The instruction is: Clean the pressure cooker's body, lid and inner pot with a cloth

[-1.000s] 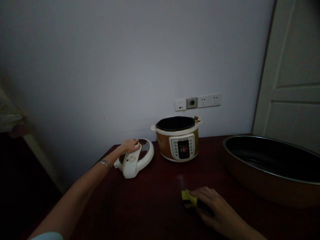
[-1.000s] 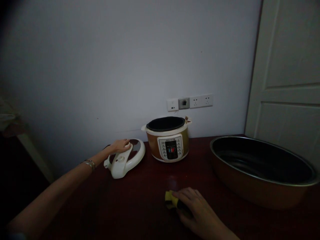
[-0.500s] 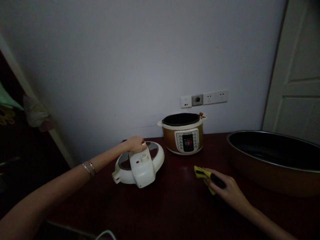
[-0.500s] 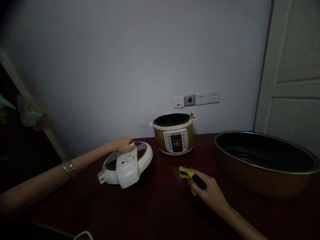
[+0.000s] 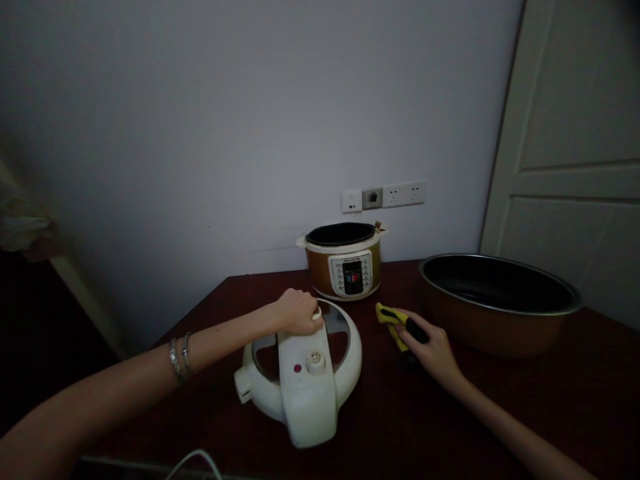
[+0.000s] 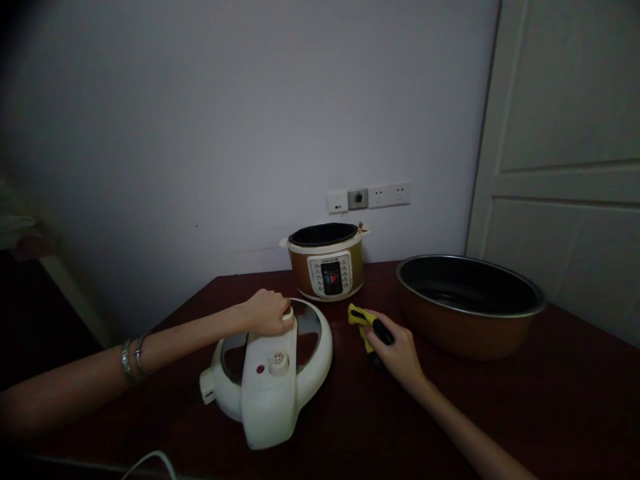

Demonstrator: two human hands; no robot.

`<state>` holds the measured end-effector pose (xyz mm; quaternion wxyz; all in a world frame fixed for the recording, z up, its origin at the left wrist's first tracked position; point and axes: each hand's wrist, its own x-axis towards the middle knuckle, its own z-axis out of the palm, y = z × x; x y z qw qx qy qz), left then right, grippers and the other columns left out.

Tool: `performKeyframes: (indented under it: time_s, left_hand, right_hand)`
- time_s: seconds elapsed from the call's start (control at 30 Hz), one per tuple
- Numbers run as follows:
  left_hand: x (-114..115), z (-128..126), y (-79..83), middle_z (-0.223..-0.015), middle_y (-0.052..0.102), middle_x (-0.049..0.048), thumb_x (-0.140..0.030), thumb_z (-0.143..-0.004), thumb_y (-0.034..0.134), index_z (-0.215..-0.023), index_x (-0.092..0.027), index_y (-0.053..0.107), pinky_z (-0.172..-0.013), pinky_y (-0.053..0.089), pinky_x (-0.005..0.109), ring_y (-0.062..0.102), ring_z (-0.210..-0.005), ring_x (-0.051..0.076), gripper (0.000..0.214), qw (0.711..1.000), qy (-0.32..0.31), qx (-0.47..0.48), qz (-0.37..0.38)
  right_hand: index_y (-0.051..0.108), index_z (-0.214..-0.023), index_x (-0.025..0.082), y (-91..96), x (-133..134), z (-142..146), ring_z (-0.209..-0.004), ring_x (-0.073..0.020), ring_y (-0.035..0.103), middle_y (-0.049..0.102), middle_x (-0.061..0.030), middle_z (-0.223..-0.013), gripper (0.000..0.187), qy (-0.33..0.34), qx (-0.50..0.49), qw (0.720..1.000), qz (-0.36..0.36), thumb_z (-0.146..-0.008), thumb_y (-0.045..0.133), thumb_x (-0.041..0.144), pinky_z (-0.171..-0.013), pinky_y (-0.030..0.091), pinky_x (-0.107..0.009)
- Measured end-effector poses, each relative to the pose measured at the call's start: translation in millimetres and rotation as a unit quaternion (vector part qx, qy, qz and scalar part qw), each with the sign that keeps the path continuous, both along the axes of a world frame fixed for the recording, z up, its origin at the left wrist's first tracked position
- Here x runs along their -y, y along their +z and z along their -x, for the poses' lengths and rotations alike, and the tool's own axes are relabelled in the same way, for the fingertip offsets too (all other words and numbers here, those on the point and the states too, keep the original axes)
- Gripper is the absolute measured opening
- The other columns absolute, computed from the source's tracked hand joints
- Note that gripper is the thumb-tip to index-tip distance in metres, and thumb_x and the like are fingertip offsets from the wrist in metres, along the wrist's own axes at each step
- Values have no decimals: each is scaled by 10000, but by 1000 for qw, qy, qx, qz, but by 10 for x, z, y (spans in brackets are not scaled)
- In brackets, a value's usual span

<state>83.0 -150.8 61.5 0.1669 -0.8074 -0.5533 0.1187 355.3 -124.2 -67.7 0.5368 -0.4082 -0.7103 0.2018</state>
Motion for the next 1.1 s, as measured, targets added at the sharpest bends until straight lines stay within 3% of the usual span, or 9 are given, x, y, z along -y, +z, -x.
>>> performKeyframes:
  time_s: [0.33,0.63,1.1]
  left_hand:
    - [-54,-384,-125,-829,702,173,-442,-800,409,-768,-128,688,-661,499,384,673,-794,308,421,1000,0,30,2]
    - [-149,-458,-319,-831,699,165,-453,-805,420,-806,-129,691,-664,499,372,670,-802,300,423,999,8,43,1]
    - [-182,-540,-376,-811,698,184,-423,-812,403,-777,-129,705,-644,495,391,668,-788,318,423,999,-13,51,12]
  right_hand:
    - [653,-1064,183,72,42,13,-909,-240,660,702,-54,-1024,329,5,-7,1000,-16,-803,548,353,-844,515,-362]
    - [647,-1078,192,77,44,24,-948,-235,654,694,-52,-1059,326,15,-17,1000,-15,-808,536,339,-863,510,-357]
    - [653,-1064,177,84,37,15,-939,-228,661,694,-59,-1062,318,16,-14,1000,-18,-801,542,317,-858,516,-340]
